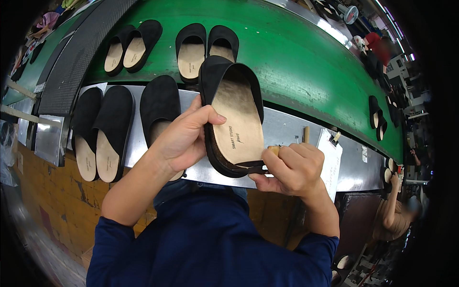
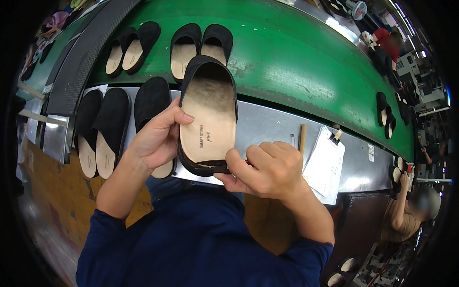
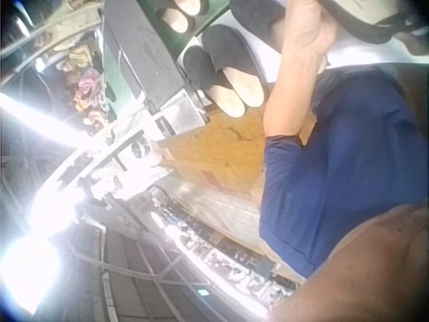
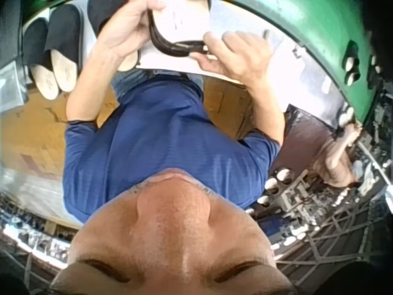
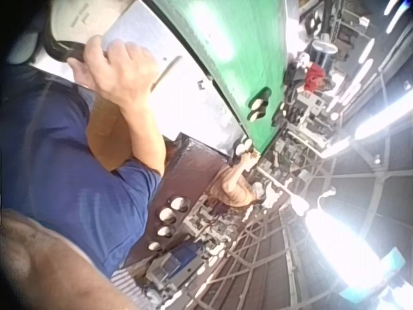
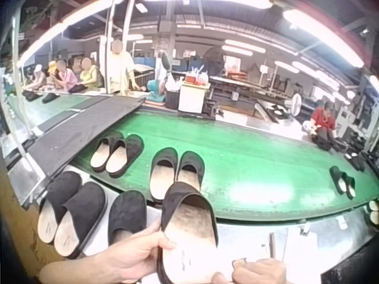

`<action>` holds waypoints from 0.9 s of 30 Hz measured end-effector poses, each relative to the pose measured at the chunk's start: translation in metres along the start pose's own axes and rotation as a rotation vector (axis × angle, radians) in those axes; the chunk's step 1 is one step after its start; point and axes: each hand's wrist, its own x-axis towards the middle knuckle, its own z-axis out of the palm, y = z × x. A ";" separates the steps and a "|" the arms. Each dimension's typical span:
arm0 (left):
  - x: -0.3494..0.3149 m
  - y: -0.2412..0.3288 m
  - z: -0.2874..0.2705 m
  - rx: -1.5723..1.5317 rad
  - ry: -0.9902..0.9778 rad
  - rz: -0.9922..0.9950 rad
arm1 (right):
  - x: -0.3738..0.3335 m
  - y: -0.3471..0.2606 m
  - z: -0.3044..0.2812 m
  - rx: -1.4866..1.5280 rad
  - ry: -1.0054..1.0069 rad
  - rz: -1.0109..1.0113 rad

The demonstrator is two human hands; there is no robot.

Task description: The person trims excess material from the edges of black slip-on shoes using a red utility knife. They pick up each shoe, cut along the perimeter, inspect the result, and place the finished pair on a green conveyor belt. The process is repeated for multiple pairs.

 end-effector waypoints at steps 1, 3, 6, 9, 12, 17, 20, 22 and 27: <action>0.000 0.000 0.001 0.000 0.002 -0.002 | -0.001 0.000 0.001 -0.010 0.001 -0.002; 0.000 -0.001 0.003 0.009 0.024 -0.004 | -0.004 0.002 0.002 -0.032 0.002 -0.005; 0.003 -0.002 0.000 0.001 0.021 -0.013 | -0.005 0.003 0.003 -0.013 0.015 -0.006; 0.002 -0.002 0.000 -0.006 0.020 -0.009 | -0.014 0.013 0.004 0.062 0.124 0.124; 0.002 -0.002 -0.002 -0.014 0.038 -0.014 | -0.021 0.018 0.001 0.127 0.161 0.407; 0.005 -0.003 -0.005 -0.017 0.035 -0.016 | -0.040 0.005 0.022 0.160 0.093 0.244; 0.007 -0.004 -0.008 -0.008 0.067 -0.046 | -0.024 -0.008 0.018 0.094 0.035 0.199; 0.006 -0.005 -0.006 -0.017 0.085 -0.051 | -0.017 -0.008 0.017 0.082 0.047 0.182; 0.008 -0.006 -0.006 -0.020 0.061 -0.053 | -0.013 -0.007 0.016 0.042 0.036 0.116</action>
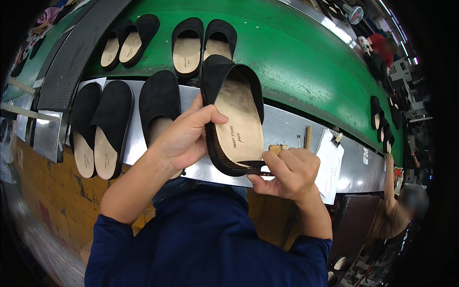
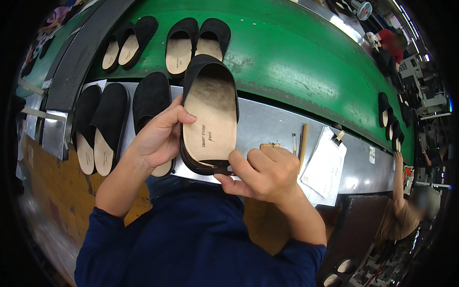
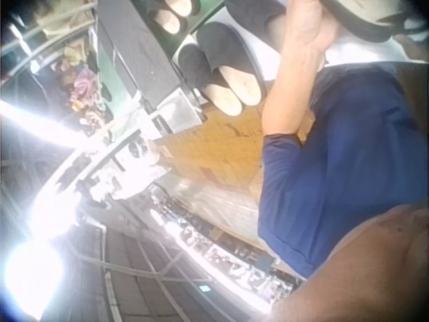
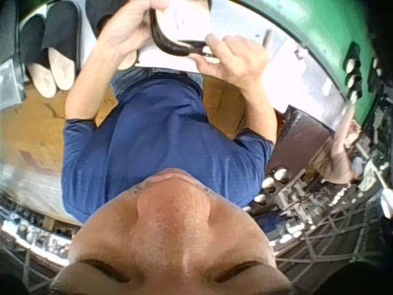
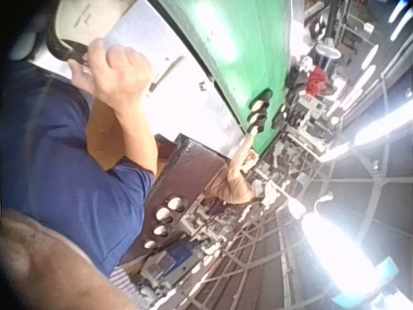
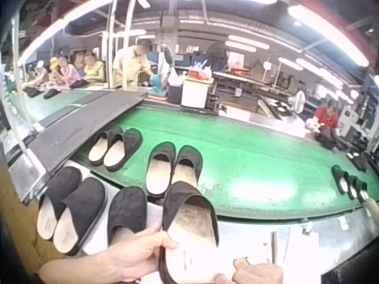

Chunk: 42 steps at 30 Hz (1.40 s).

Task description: The person trims excess material from the edges of black slip-on shoes using a red utility knife. They pick up each shoe, cut along the perimeter, inspect the result, and place the finished pair on a green conveyor belt. The process is repeated for multiple pairs.

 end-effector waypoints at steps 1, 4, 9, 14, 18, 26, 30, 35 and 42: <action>0.001 0.000 0.000 0.004 -0.004 -0.002 | 0.001 0.001 0.000 0.002 -0.002 -0.004; 0.000 0.000 0.002 0.002 0.009 -0.002 | 0.004 0.001 0.000 0.008 -0.013 -0.008; 0.001 0.000 0.002 -0.001 -0.015 0.011 | 0.006 0.001 -0.002 0.000 -0.025 -0.021; 0.002 0.000 0.001 0.009 -0.037 0.019 | 0.007 0.003 -0.004 -0.021 -0.051 -0.039; 0.002 0.000 0.002 0.007 -0.030 0.013 | 0.006 0.005 -0.006 -0.001 -0.056 -0.002; 0.001 0.003 -0.004 -0.002 -0.012 -0.001 | -0.020 0.028 -0.010 0.032 0.041 0.326; -0.001 -0.009 -0.012 -0.008 0.037 -0.037 | -0.049 0.027 0.019 -0.063 -0.275 0.800; -0.002 -0.087 -0.059 0.353 0.182 0.177 | -0.099 0.031 0.052 -0.303 -0.276 0.663; -0.056 -0.083 -0.070 1.049 0.399 0.647 | -0.078 -0.023 0.082 0.590 -0.356 0.847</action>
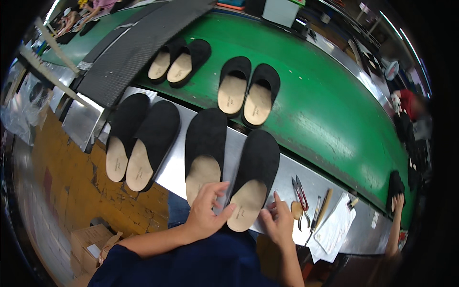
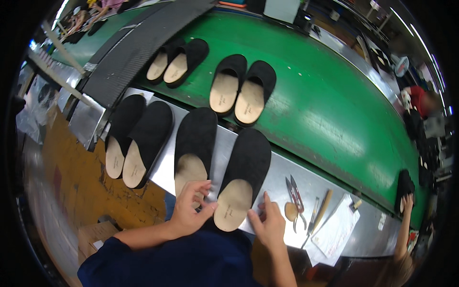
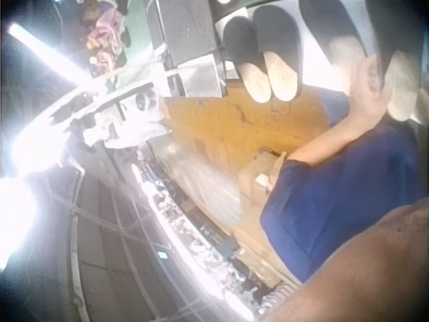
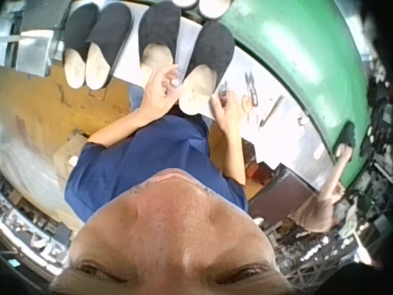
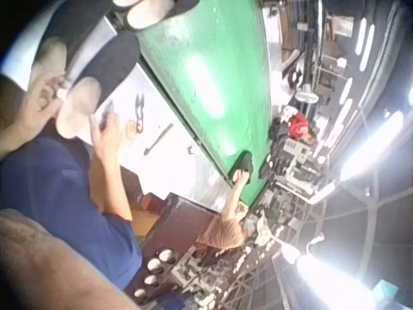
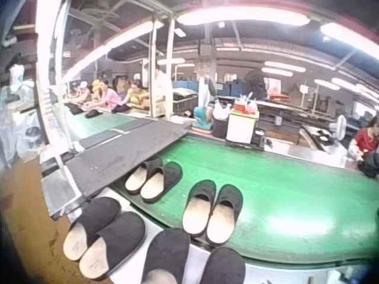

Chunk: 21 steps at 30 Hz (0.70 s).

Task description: The person trims excess material from the edges of black slip-on shoes using a red utility knife. They pick up each shoe, cut along the perimeter, inspect the result, and place the finished pair on a green conveyor belt. The process is repeated for multiple pairs.

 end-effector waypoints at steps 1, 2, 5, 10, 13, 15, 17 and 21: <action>0.002 -0.008 -0.005 0.035 0.034 -0.101 | 0.006 -0.007 0.006 -0.029 -0.031 0.018; 0.005 -0.011 -0.009 0.067 0.068 -0.204 | 0.012 -0.007 0.017 -0.033 -0.002 0.006; 0.024 -0.004 -0.016 0.329 -0.050 -0.195 | 0.026 -0.013 0.039 0.024 0.055 -0.095; 0.061 -0.031 -0.012 0.385 0.170 0.194 | 0.033 0.003 0.047 0.159 0.063 -0.128; 0.058 -0.010 -0.044 0.437 0.142 0.205 | 0.027 0.015 0.052 0.097 0.124 -0.070; 0.071 0.010 -0.071 0.306 0.215 0.183 | 0.029 0.007 0.050 0.080 0.159 -0.097; 0.100 0.025 -0.097 0.247 0.362 0.326 | 0.032 0.002 0.051 0.073 0.146 -0.045; 0.224 0.050 -0.202 0.620 0.574 0.469 | 0.031 0.004 0.057 0.059 0.201 -0.002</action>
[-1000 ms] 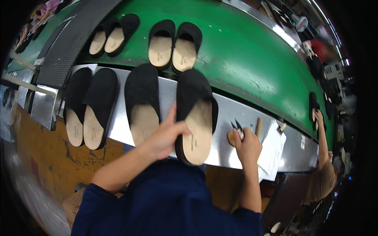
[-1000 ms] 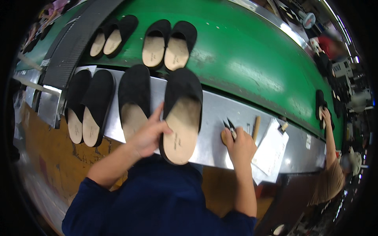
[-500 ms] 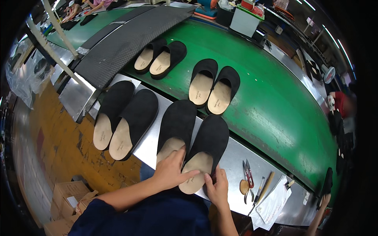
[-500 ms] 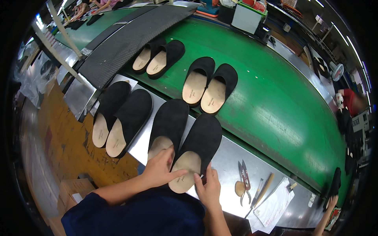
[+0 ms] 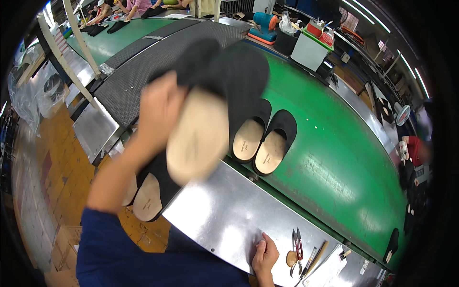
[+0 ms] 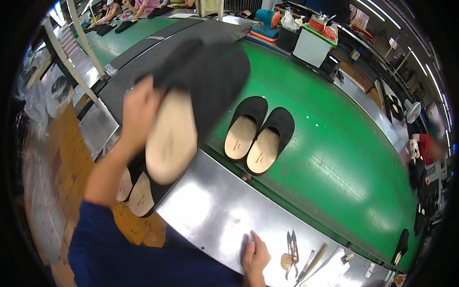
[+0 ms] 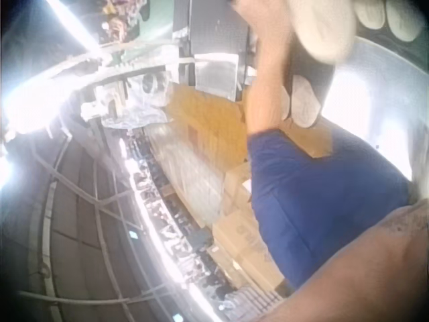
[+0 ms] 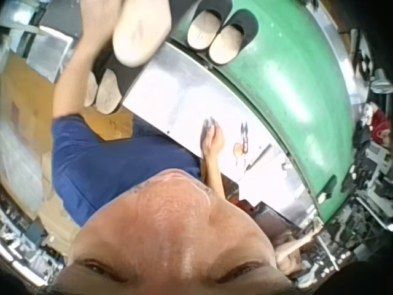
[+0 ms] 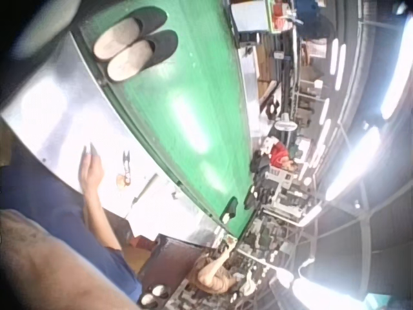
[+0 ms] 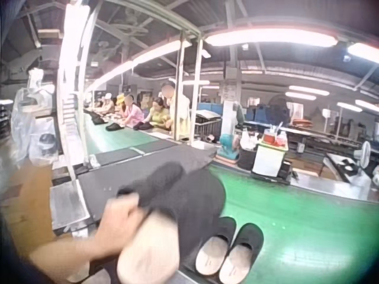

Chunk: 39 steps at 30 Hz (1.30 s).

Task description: The person trims excess material from the edges of black slip-on shoes using a red utility knife. They pick up each shoe, cut along the perimeter, inspect the result, and place the finished pair on a green conveyor belt. The process is repeated for multiple pairs.

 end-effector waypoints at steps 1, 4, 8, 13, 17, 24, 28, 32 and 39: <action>0.058 -0.036 0.000 0.150 0.076 0.153 | -0.001 0.008 0.005 0.021 0.029 0.001; 0.219 -0.185 -0.062 0.213 0.216 -0.065 | 0.032 -0.015 0.005 -0.037 -0.101 -0.081; 0.221 -0.207 0.009 -0.410 0.363 -0.644 | 0.080 -0.031 0.022 -0.034 0.023 -0.132; 0.082 -0.206 0.099 -0.059 -0.679 -0.670 | 0.185 -0.061 0.050 -0.012 -0.036 -0.202; 0.035 -0.226 0.164 0.437 -0.594 -0.642 | 0.268 -0.077 0.093 -0.327 0.063 -0.139; 0.037 -0.232 0.181 0.477 -0.366 -0.502 | 0.310 -0.073 0.118 -0.381 0.111 -0.086; 0.027 -0.167 0.158 0.248 -0.367 -0.308 | 0.300 -0.007 0.037 -0.403 0.231 -0.086; 0.004 -0.099 0.141 -0.021 -0.375 -0.198 | 0.290 0.051 -0.075 -0.258 0.418 -0.025; -0.031 0.007 0.124 -0.369 -0.556 -0.263 | 0.237 0.071 -0.261 -0.518 0.784 0.080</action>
